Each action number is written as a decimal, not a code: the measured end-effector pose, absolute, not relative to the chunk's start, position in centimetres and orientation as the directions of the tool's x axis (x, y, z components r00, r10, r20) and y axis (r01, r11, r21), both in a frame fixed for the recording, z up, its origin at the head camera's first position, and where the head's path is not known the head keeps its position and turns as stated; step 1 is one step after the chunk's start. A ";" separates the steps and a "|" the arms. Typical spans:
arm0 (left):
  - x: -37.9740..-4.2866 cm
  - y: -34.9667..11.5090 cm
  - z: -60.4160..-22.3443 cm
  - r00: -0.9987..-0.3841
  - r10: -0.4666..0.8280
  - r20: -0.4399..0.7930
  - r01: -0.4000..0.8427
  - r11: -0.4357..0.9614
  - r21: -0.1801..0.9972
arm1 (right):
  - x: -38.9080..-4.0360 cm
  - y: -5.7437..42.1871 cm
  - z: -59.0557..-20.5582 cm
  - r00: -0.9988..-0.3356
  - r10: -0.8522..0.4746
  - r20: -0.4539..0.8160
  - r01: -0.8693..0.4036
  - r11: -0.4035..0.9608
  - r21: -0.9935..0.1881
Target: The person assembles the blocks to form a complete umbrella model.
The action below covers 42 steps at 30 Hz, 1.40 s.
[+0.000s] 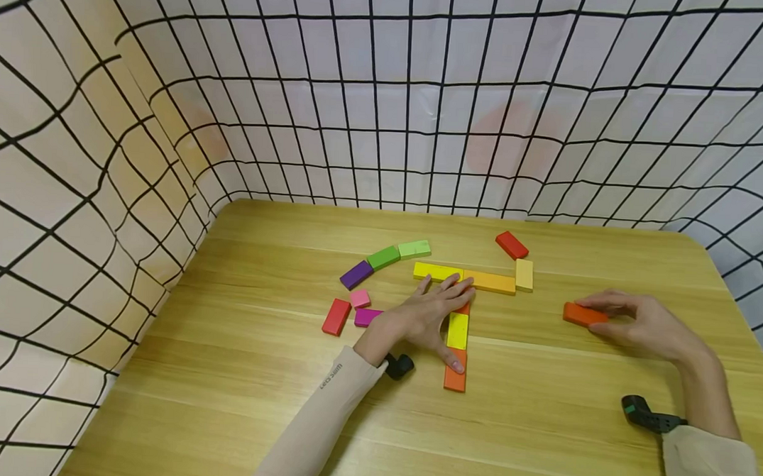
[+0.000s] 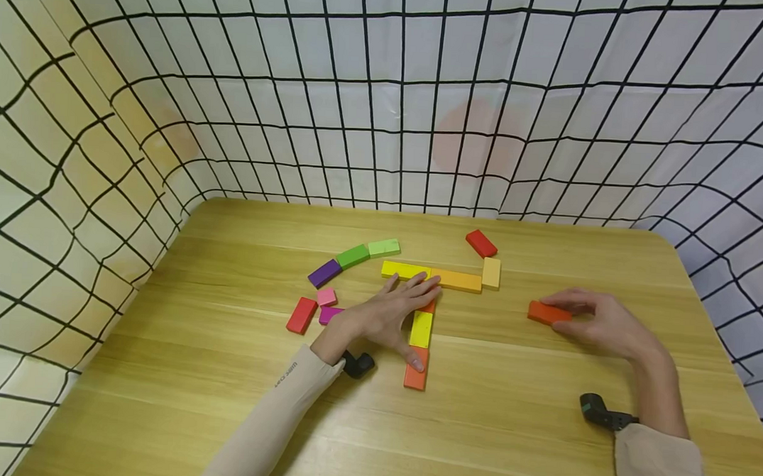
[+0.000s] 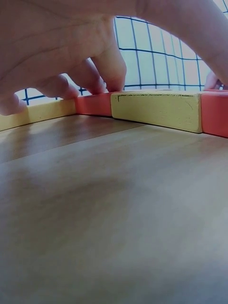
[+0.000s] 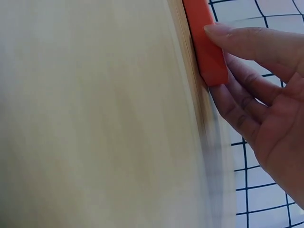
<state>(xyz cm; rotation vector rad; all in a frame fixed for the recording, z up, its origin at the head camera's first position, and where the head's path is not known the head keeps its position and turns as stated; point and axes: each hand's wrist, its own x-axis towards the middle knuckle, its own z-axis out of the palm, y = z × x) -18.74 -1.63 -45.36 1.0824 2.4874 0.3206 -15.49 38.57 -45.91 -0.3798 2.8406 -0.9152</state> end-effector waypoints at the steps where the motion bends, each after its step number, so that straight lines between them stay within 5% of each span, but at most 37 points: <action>1: -18.8 -1.6 -45.4 -0.618 0.737 -0.274 0.644 0.674 0.363 | -15.6 38.5 -45.9 -0.959 -0.280 -0.048 -0.200 0.785 -0.587; 19: -18.9 -1.8 -45.2 -0.615 0.741 -0.269 0.653 0.670 0.353 | -19.1 33.3 -44.1 -0.956 -0.275 0.102 -0.265 0.657 -0.706; 42: -18.9 -1.8 -45.4 -0.613 0.742 -0.271 0.654 0.669 0.352 | -30.9 24.7 -42.5 -0.984 -0.167 -0.053 -0.070 0.653 -0.755</action>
